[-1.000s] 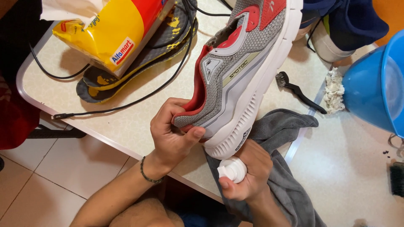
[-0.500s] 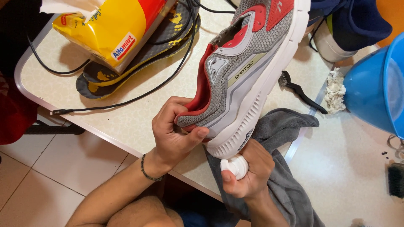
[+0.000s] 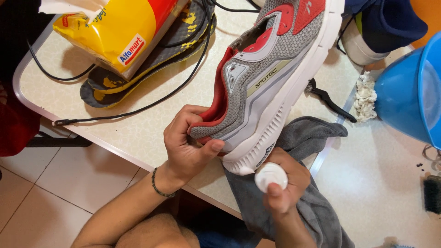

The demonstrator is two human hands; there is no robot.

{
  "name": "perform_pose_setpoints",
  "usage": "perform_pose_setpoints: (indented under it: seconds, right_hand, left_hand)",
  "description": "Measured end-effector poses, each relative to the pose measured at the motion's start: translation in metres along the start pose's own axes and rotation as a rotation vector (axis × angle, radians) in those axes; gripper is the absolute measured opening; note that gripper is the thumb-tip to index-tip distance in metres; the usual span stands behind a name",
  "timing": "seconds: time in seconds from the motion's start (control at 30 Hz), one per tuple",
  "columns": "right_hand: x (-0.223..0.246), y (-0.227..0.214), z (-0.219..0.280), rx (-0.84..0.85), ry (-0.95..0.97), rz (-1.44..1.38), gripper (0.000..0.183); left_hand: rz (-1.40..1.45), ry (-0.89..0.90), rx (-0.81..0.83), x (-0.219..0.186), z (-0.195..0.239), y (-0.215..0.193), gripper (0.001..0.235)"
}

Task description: The person cleans a gray and red sneaker by scrubbing the white midsole with a brush and a cleaning solution. They wipe the shoe with a gray cloth and continue scrubbing different sections of the sole and upper.

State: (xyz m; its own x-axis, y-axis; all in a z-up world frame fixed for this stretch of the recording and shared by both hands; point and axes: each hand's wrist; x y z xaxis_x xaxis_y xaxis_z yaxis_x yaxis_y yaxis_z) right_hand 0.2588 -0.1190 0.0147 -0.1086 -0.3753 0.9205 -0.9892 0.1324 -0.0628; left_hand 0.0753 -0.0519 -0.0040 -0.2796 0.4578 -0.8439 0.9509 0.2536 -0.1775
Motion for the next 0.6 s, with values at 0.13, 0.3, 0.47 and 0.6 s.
perform_pose_setpoints:
  seconds: [0.13,0.3,0.47,0.6]
  right_hand:
    - [-0.007,-0.023,-0.022,-0.270,-0.220,-0.209,0.083]
    - [-0.018,-0.114,-0.045,-0.709,-0.269,0.056,0.043]
    - [-0.080,-0.193,-0.032,-0.831,-0.343,0.336,0.033]
    - [-0.086,-0.199,-0.034,-1.070,-0.152,0.355,0.039]
  left_hand:
    - [0.063,-0.089,0.008,0.008,0.006,0.000,0.051]
    - [0.085,-0.161,-0.011,0.010,0.006,0.000,0.047]
    - [0.092,-0.205,-0.013,0.013,0.008,0.003,0.051]
    - [0.178,-0.199,0.042,0.013,0.007,0.000,0.050]
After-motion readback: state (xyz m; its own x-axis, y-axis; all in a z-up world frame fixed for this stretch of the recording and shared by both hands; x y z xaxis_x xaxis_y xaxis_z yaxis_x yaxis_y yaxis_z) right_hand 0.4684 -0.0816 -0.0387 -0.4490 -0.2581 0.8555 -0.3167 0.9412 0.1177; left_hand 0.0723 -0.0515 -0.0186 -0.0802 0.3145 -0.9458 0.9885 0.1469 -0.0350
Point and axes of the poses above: each hand's wrist, its own z-axis away from the middle knuckle, its own y-axis out of the palm, x = y × z, and after that the axes turned 15 degrees about -z, right-handed
